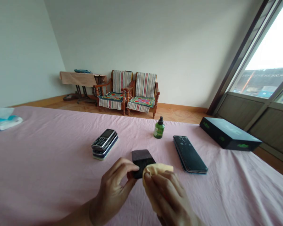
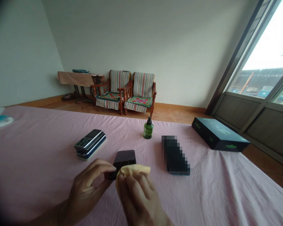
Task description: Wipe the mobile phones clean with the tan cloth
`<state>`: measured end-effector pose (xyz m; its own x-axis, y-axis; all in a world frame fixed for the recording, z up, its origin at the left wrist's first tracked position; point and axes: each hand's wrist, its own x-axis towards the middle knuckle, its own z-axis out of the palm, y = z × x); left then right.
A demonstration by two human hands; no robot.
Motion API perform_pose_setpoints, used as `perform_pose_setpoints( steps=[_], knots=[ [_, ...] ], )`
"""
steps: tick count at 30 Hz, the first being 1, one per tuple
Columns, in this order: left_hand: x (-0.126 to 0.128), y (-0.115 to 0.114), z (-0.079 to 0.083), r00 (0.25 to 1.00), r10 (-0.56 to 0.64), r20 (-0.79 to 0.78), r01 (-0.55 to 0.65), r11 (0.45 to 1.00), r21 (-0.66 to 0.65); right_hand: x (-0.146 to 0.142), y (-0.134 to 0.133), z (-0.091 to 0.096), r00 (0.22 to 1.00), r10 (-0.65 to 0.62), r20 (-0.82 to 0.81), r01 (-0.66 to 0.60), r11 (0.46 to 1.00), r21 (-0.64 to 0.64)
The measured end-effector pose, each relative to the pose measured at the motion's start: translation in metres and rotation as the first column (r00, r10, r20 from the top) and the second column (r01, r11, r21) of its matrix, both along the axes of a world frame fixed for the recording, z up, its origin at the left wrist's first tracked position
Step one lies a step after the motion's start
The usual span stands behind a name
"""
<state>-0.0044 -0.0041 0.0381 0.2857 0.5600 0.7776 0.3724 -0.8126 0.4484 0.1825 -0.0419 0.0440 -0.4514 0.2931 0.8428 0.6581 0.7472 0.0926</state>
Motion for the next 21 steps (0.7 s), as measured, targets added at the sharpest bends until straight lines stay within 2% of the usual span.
perform_pose_setpoints(
  steps=[6,11,15,18,21],
  knots=[
    [0.005,-0.001,0.006,0.999,-0.022,0.03,0.023,0.999,-0.037,-0.021,0.002,0.002,0.997,0.076,-0.007,-0.076,0.997,-0.007],
    [0.001,0.002,0.006,0.999,0.001,0.035,-0.001,1.0,-0.007,-0.006,0.001,0.0,0.997,0.081,-0.009,-0.082,0.993,-0.082],
    [-0.001,0.003,0.006,0.999,0.027,0.023,-0.027,1.0,0.001,0.011,0.003,-0.006,0.996,0.003,-0.09,-0.011,0.996,-0.087],
    [0.0,0.002,0.005,0.999,0.025,0.028,-0.025,1.0,0.0,0.007,0.004,-0.005,0.996,0.005,-0.092,-0.013,0.996,-0.089],
    [0.002,-0.001,0.005,0.999,0.017,0.027,-0.016,1.0,-0.025,-0.004,0.003,-0.002,0.995,0.09,-0.037,-0.093,0.99,-0.101]
  ],
)
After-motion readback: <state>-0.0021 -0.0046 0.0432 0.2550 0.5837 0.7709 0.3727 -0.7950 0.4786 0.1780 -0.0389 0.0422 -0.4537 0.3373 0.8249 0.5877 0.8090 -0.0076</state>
